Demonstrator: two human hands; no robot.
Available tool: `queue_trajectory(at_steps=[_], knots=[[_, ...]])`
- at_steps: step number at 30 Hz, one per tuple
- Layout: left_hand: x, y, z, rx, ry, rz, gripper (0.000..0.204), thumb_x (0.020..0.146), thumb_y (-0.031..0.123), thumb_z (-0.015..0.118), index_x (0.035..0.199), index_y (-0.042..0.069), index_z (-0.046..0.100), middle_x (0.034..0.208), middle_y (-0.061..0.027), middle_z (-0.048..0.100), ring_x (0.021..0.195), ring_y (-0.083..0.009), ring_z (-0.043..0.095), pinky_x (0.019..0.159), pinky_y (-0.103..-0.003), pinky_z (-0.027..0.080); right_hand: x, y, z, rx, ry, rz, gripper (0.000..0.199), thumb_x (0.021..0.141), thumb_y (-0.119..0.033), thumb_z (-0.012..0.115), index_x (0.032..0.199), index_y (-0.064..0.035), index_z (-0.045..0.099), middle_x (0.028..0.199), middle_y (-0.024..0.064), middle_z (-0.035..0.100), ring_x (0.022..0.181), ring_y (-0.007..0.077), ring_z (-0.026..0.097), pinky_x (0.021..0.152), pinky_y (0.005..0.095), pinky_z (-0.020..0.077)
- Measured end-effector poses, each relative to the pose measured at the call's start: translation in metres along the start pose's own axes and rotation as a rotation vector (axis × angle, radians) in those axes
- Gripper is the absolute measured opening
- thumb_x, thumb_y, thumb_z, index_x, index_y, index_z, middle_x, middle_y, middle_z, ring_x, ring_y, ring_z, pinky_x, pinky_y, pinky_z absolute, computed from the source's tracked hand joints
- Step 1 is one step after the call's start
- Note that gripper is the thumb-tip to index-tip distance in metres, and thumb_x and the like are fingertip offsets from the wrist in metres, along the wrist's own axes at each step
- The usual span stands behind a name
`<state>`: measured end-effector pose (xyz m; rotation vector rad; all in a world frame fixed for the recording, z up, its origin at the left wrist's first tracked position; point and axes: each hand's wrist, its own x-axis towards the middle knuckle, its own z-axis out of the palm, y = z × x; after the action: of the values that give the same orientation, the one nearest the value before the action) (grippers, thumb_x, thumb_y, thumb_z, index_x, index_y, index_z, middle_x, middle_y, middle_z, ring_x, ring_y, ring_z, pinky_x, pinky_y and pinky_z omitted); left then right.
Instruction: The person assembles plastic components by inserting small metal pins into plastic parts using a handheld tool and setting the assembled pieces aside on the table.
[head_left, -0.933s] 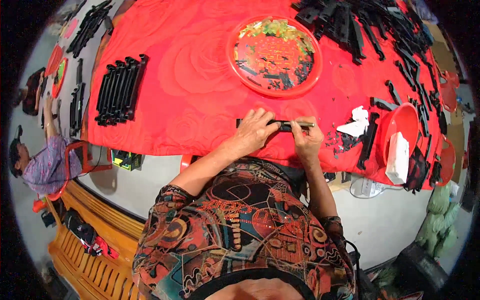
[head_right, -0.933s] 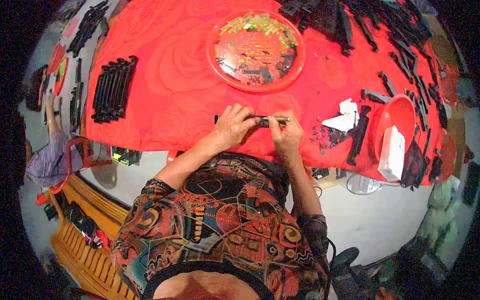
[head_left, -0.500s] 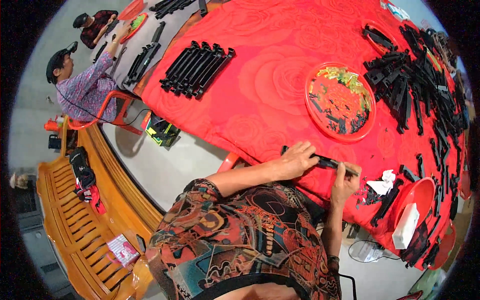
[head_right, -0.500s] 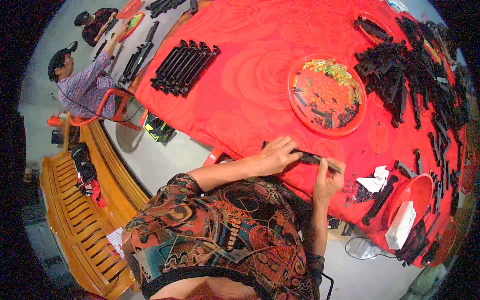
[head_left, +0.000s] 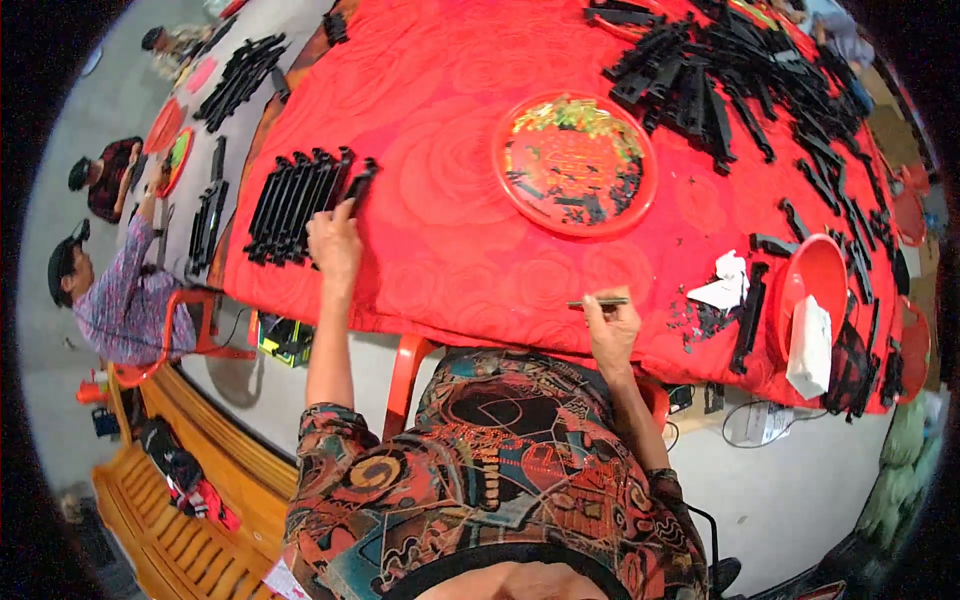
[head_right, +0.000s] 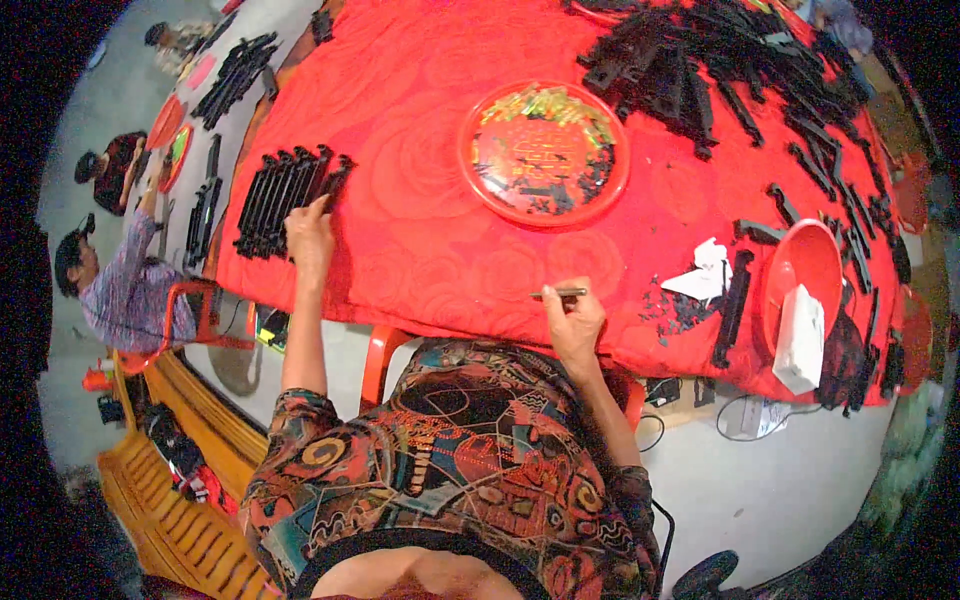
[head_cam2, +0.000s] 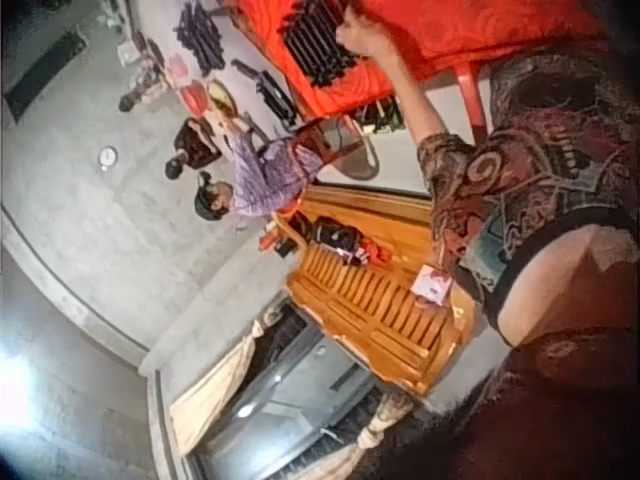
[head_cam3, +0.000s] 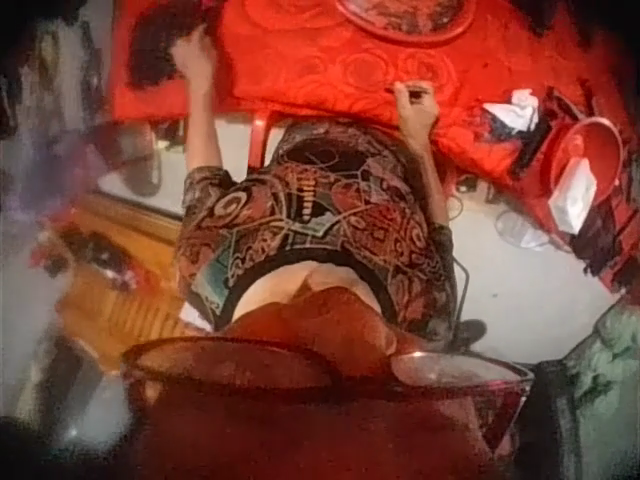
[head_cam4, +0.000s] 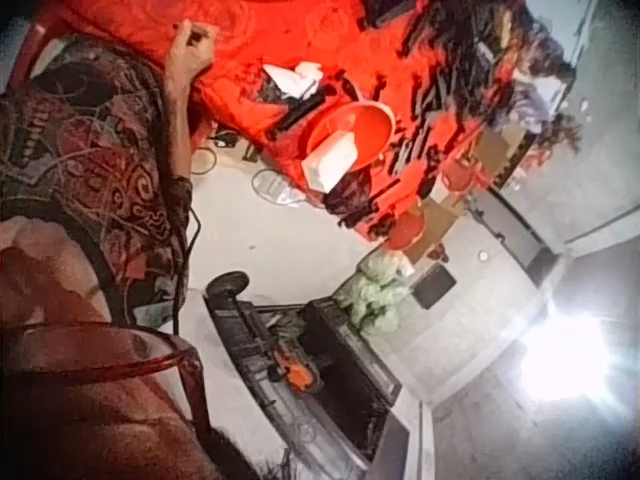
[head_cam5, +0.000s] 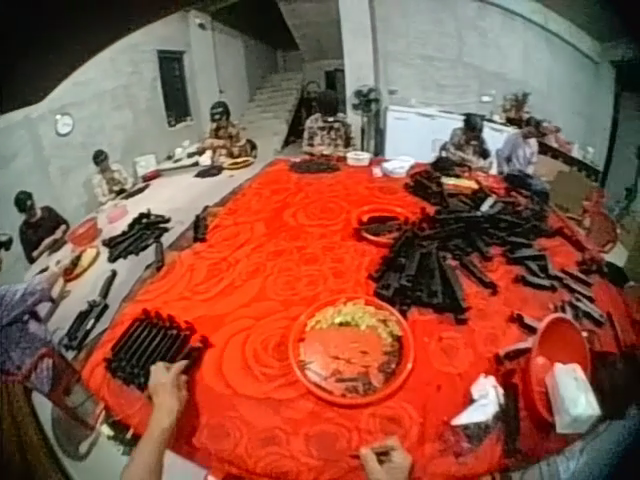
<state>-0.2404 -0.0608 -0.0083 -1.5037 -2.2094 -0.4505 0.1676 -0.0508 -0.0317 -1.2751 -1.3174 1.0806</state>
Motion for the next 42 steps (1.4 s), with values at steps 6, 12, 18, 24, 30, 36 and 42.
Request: queue_trajectory(at_steps=[6,12,18,24,30,36,42], knots=[[0.015,-0.014,0.000,0.052,-0.168,-0.046,0.038,0.078,0.010,0.062,0.115,0.015,0.057,0.093,-0.0154,0.050,0.091,-0.0348,0.050,0.074,-0.044,0.047,0.001,-0.010,0.000,-0.019,0.018,-0.097,0.014,0.082,-0.008,0.065,0.077,-0.0037,0.053,0.063,0.0010,0.056,0.058,0.0065,0.051,0.052,0.0251,0.0431],[0.011,-0.013,0.009,0.027,-0.145,-0.056,0.041,0.077,0.006,0.063,0.117,0.011,0.055,0.096,-0.0157,0.049,0.094,-0.0344,0.049,0.075,-0.043,0.047,0.026,-0.021,-0.022,0.032,-0.009,-0.023,0.014,0.090,-0.010,0.054,0.079,-0.0020,0.052,0.071,0.0035,0.056,0.061,0.0082,0.053,0.055,0.0230,0.0472],[0.015,-0.016,0.004,-0.002,-0.198,-0.052,0.044,0.077,0.006,0.062,0.119,0.010,0.052,0.097,-0.0164,0.050,0.094,-0.0354,0.049,0.076,-0.043,0.046,0.044,-0.026,-0.028,0.098,0.004,0.004,0.016,0.092,-0.012,0.051,0.081,-0.0013,0.053,0.073,0.0058,0.059,0.058,0.0099,0.055,0.053,0.0237,0.0476],[0.028,-0.024,0.002,-0.029,-0.260,0.005,0.041,0.076,0.006,0.060,0.116,0.010,0.052,0.096,-0.0149,0.052,0.091,-0.0348,0.049,0.076,-0.044,0.045,0.045,-0.020,-0.023,0.149,0.044,0.049,0.015,0.092,-0.014,0.053,0.083,-0.0021,0.052,0.072,0.0040,0.058,0.057,0.0077,0.054,0.050,0.0199,0.0462],[0.011,-0.019,-0.003,-0.176,-0.154,0.138,0.040,0.071,0.005,0.065,0.110,0.009,0.054,0.092,-0.0137,0.052,0.090,-0.0345,0.049,0.078,-0.044,0.043,0.053,-0.019,-0.022,0.143,0.003,-0.016,0.012,0.093,-0.012,0.051,0.088,-0.0015,0.054,0.075,0.0066,0.059,0.059,0.0107,0.056,0.051,0.0245,0.0492],[-0.022,0.093,-0.052,-0.609,-0.184,0.511,0.024,0.068,0.005,0.064,0.093,0.005,0.061,0.090,-0.0107,0.056,0.080,-0.0285,0.054,0.071,-0.037,0.047,0.052,-0.050,-0.018,0.281,-0.181,0.057,0.010,0.092,-0.009,0.050,0.094,-0.0001,0.053,0.085,0.0081,0.058,0.066,0.0143,0.059,0.060,0.0287,0.0535],[-0.056,0.184,-0.051,-0.830,-0.323,0.780,0.024,0.070,0.009,0.059,0.092,0.001,0.061,0.091,-0.0106,0.053,0.084,-0.0258,0.050,0.071,-0.035,0.047,0.033,-0.073,-0.004,0.325,-0.243,0.126,0.013,0.089,-0.002,0.052,0.101,0.0025,0.051,0.090,0.0090,0.058,0.076,0.0175,0.062,0.073,0.0313,0.0539]])
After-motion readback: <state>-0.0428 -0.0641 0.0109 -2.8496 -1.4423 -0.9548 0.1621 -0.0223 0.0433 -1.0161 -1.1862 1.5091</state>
